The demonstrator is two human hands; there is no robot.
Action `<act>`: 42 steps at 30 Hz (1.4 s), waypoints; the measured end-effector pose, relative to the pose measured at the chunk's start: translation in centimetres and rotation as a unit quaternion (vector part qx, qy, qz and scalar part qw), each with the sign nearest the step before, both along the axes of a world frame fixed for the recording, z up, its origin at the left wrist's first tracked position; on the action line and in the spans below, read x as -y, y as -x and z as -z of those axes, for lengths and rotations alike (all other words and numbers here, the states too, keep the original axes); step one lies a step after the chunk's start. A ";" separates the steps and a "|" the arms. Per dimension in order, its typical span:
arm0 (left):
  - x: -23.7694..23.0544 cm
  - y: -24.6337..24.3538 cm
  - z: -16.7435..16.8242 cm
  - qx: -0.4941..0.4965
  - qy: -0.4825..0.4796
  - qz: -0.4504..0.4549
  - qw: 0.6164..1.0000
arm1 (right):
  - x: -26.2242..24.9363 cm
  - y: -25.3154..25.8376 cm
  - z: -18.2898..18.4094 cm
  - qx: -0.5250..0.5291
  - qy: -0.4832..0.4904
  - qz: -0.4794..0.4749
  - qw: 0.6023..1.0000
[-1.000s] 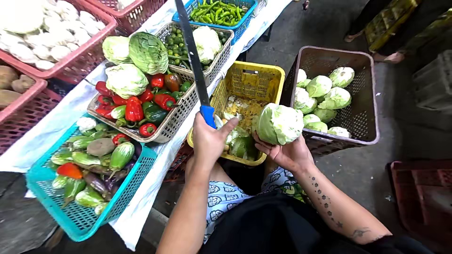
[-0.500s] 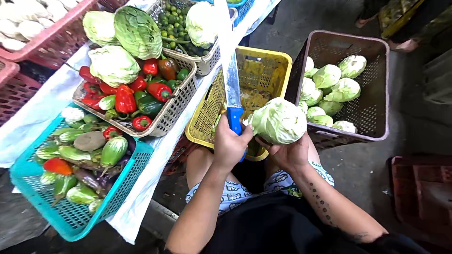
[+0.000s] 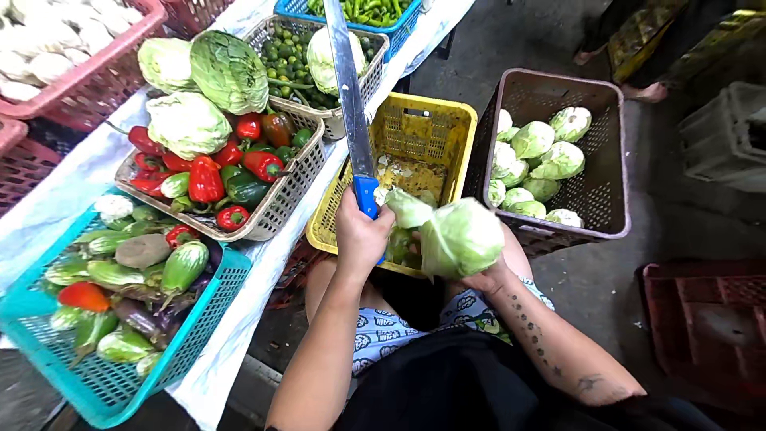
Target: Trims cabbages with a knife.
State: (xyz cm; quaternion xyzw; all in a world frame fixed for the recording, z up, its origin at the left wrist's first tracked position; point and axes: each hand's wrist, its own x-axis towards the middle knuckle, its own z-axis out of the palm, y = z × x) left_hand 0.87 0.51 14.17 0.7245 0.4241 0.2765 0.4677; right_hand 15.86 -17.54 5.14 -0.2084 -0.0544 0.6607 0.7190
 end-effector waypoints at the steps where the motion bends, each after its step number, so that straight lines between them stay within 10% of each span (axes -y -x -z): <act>1: 0.0 0.1 0.1 -0.019 -0.013 0.001 1.000 | -0.4 0.0 -0.1 0.006 0.011 0.024 1.000; 10: 3.0 1.5 -0.9 -0.023 0.020 -0.009 0.999 | -3.3 2.2 -5.6 0.003 0.260 0.146 0.955; 18: 6.6 -0.2 2.4 -0.021 -0.111 0.102 0.988 | -2.6 3.4 -5.0 0.059 0.245 0.170 0.953; 26: 4.4 1.0 1.2 0.003 -0.007 0.171 0.985 | -1.8 2.5 -4.8 0.103 0.290 0.118 0.944; 31: 4.9 0.1 1.7 -0.047 -0.155 0.132 0.978 | -1.8 2.6 -4.7 0.073 0.311 0.140 0.937; 42: -1.2 -1.1 1.7 -0.060 -0.090 -0.040 0.993 | 1.1 1.6 -6.0 0.036 0.252 0.116 0.960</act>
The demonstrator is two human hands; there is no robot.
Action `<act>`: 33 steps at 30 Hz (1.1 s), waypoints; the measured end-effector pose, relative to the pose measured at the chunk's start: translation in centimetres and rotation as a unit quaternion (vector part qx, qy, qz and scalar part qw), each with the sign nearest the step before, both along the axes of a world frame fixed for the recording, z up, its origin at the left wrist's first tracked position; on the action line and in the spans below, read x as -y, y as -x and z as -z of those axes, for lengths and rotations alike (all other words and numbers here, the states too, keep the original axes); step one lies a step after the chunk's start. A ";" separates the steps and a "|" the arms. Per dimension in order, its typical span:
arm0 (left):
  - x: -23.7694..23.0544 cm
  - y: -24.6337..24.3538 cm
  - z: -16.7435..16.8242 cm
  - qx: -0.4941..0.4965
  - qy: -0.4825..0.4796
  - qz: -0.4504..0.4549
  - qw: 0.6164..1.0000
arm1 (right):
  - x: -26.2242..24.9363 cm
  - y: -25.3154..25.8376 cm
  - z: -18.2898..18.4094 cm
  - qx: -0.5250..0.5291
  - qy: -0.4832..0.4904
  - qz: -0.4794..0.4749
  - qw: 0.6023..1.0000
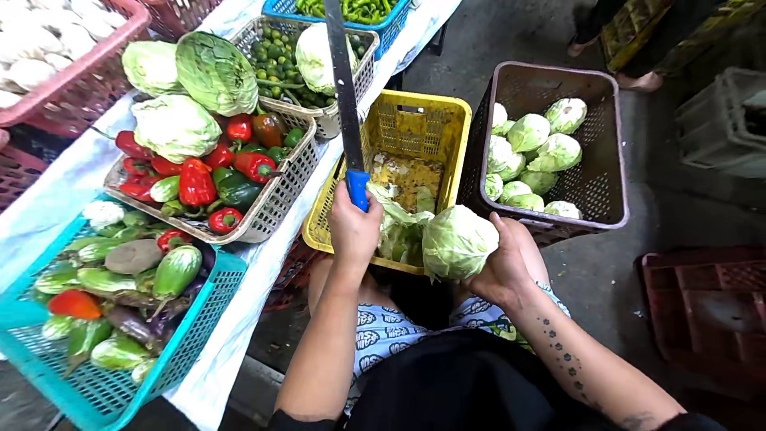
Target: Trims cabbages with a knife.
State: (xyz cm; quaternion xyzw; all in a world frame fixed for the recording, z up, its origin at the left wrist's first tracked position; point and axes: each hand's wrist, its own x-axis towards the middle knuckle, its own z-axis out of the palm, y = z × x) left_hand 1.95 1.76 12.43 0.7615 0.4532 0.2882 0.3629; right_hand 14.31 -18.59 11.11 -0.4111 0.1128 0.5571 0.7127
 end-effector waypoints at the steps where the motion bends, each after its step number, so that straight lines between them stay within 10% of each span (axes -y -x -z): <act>1: 0.1 0.1 0.1 -0.001 0.006 -0.005 1.000 | 0.1 0.0 0.1 0.001 0.005 0.001 1.000; 7: 6.3 0.7 -1.4 0.088 0.068 0.141 0.984 | -0.8 0.4 0.2 0.082 0.095 0.038 0.991; 12: 8.3 -1.5 -0.6 -0.025 0.055 0.186 0.981 | -1.7 1.2 0.3 0.155 0.076 0.054 0.984; 33: 5.4 1.2 0.6 0.077 0.238 0.142 0.958 | -2.7 0.8 1.4 0.151 0.067 0.046 0.985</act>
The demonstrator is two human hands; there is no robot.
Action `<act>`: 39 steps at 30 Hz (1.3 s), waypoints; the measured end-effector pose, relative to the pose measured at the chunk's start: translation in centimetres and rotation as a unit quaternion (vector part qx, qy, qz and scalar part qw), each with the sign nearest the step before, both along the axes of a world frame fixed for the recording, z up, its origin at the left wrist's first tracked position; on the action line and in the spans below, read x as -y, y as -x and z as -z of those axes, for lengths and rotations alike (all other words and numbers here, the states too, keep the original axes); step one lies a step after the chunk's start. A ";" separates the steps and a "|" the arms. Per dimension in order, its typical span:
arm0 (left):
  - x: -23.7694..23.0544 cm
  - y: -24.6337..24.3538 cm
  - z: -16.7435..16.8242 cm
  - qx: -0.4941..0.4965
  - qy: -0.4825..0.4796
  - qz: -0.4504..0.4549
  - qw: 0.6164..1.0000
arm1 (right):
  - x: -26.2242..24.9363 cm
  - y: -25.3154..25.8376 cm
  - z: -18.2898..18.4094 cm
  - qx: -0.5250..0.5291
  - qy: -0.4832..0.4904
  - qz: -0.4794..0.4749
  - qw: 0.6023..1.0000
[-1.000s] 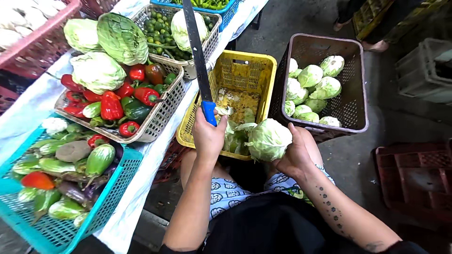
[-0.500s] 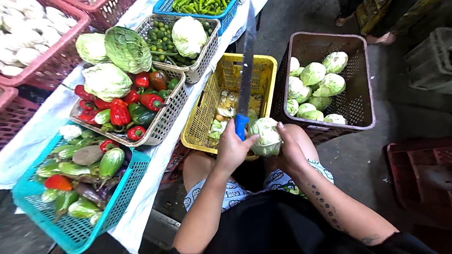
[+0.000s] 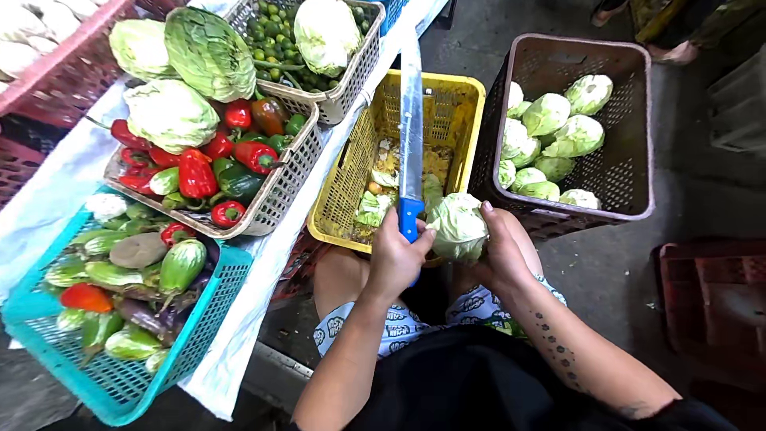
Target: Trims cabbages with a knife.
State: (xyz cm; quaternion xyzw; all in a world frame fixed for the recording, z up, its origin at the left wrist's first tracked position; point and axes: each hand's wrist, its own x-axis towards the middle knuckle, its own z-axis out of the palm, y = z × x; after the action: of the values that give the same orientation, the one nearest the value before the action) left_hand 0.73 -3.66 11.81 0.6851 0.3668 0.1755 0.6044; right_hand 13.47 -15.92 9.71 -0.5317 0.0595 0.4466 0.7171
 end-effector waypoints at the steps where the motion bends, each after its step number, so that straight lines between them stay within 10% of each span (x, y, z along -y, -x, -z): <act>1: -0.7 0.3 -0.1 0.006 -0.001 -0.011 1.000 | 0.2 -0.1 -0.2 -0.009 0.001 -0.001 1.000; 9: -6.0 1.2 1.1 -0.051 -0.014 -0.144 0.988 | 1.6 -1.9 -0.2 -0.214 -0.118 -0.048 0.968; 31: 0.5 1.0 1.3 0.076 -0.076 -0.013 0.994 | -0.9 0.4 -1.1 -0.179 -0.006 -0.004 0.984; 39: -1.8 4.1 -1.6 0.071 -0.085 -0.027 0.993 | 2.7 -0.3 -0.6 -0.276 -0.202 -0.114 0.933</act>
State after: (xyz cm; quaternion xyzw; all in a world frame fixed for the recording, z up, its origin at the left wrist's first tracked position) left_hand -3.42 -1.85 13.43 0.7097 0.3248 0.2710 0.5634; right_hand 13.74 -18.65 10.31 -0.2348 0.1026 0.6568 0.7092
